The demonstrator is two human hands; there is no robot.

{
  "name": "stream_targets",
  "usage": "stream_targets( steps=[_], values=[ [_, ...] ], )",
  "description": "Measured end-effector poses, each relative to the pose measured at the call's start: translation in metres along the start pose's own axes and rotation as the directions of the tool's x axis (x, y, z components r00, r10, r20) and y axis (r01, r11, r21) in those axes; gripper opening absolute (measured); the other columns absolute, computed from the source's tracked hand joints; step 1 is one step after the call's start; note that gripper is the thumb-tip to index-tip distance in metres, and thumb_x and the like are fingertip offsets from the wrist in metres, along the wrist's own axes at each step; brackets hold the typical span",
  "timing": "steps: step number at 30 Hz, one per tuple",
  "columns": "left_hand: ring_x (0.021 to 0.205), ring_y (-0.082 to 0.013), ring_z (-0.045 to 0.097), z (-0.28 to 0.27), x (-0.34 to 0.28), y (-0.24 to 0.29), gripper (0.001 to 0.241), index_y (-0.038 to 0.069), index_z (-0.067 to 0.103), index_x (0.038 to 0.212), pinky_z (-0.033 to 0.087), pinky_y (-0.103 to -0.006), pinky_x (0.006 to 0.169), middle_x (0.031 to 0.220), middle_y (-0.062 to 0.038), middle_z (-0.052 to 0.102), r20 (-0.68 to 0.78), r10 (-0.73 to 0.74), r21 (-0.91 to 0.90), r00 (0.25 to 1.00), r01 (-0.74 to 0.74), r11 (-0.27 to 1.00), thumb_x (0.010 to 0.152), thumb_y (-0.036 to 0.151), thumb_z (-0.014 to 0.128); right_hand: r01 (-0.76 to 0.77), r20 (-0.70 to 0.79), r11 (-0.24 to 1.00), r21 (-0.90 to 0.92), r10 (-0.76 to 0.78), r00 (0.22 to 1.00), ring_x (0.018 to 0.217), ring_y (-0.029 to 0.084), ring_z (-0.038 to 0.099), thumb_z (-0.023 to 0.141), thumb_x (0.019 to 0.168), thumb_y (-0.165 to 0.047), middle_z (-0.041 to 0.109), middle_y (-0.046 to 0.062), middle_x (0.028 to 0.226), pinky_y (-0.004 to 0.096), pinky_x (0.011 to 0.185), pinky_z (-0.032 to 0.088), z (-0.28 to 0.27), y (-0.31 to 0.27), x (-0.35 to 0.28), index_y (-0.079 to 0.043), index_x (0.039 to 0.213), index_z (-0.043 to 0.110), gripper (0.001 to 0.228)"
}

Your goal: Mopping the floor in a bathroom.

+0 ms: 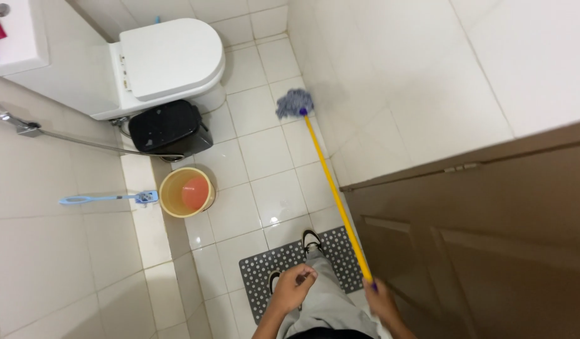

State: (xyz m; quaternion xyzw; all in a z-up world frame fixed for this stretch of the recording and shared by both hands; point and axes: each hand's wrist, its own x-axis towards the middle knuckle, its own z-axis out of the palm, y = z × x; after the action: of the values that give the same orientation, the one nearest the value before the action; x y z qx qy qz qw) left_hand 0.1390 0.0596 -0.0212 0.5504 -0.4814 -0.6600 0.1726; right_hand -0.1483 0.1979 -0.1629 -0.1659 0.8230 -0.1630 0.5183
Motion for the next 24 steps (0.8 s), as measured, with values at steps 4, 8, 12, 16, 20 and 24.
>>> stream_targets(
  steps=[4,8,12,16,20,24],
  values=[
    [0.066,-0.0085,0.064,-0.006,0.008,0.02,0.015,0.004,0.074,0.096,0.052,-0.0257,0.064,0.078,-0.004,0.075,-0.109,-0.036,-0.004,0.993,0.036,0.999,0.092,0.019,0.071,0.125,0.15,0.961,0.248,-0.166,0.975,0.043,0.016,0.047,0.056,0.101,-0.039,0.055,0.003,0.065,0.033,0.038,0.038,0.039,-0.188,0.119,-0.007,0.093,0.057,0.033],
    [0.062,-0.0088,0.06,-0.008,0.008,0.028,0.015,0.004,0.074,0.094,0.05,-0.0265,0.06,0.074,-0.004,0.072,-0.2,-0.053,-0.041,0.978,0.046,0.998,0.093,0.018,0.07,0.215,0.113,0.976,-0.031,-0.21,0.971,0.045,0.02,0.051,0.05,0.103,-0.042,0.058,0.009,0.067,0.039,0.043,0.045,0.049,-0.343,0.161,-0.008,0.102,0.06,0.036],
    [0.063,-0.0067,0.059,-0.01,-0.002,0.029,0.015,0.005,0.075,0.095,0.05,-0.0259,0.06,0.074,-0.002,0.073,-0.226,-0.047,-0.056,0.973,0.036,0.998,0.093,0.018,0.068,0.247,0.179,0.967,-0.06,-0.233,0.956,0.049,0.015,0.047,0.046,0.11,-0.044,0.051,0.006,0.072,0.037,0.044,0.048,0.037,-0.392,0.161,0.003,0.109,0.058,0.048],
    [0.065,-0.0069,0.06,-0.005,-0.013,0.006,0.015,0.005,0.075,0.095,0.05,-0.0254,0.062,0.076,-0.004,0.074,-0.195,-0.058,-0.051,0.979,0.049,0.998,0.094,0.019,0.068,0.253,0.13,0.953,-0.169,-0.233,0.964,0.046,0.018,0.048,0.045,0.108,-0.045,0.055,0.008,0.07,0.037,0.043,0.043,0.007,-0.306,0.106,0.003,0.112,0.063,0.052],
    [0.069,-0.0083,0.065,0.002,-0.026,-0.01,0.016,0.005,0.076,0.096,0.053,-0.0255,0.066,0.081,-0.004,0.078,-0.121,0.014,0.074,0.993,-0.005,0.997,0.091,0.018,0.069,0.344,0.049,0.93,-0.13,-0.341,0.939,0.064,0.021,0.057,0.048,0.103,-0.048,0.066,0.013,0.081,0.039,0.058,0.046,-0.011,-0.059,0.141,-0.007,0.122,0.064,0.048],
    [0.076,-0.009,0.069,0.008,-0.036,-0.038,0.017,0.006,0.076,0.098,0.055,-0.0262,0.07,0.088,-0.004,0.079,0.022,0.123,0.069,0.992,-0.125,0.99,0.092,0.018,0.066,0.221,-0.025,0.935,-0.277,-0.237,0.971,0.092,0.037,0.071,0.047,0.101,-0.047,0.074,0.022,0.099,0.044,0.086,0.055,-0.043,0.134,0.034,-0.005,0.122,0.064,0.049]
  ],
)
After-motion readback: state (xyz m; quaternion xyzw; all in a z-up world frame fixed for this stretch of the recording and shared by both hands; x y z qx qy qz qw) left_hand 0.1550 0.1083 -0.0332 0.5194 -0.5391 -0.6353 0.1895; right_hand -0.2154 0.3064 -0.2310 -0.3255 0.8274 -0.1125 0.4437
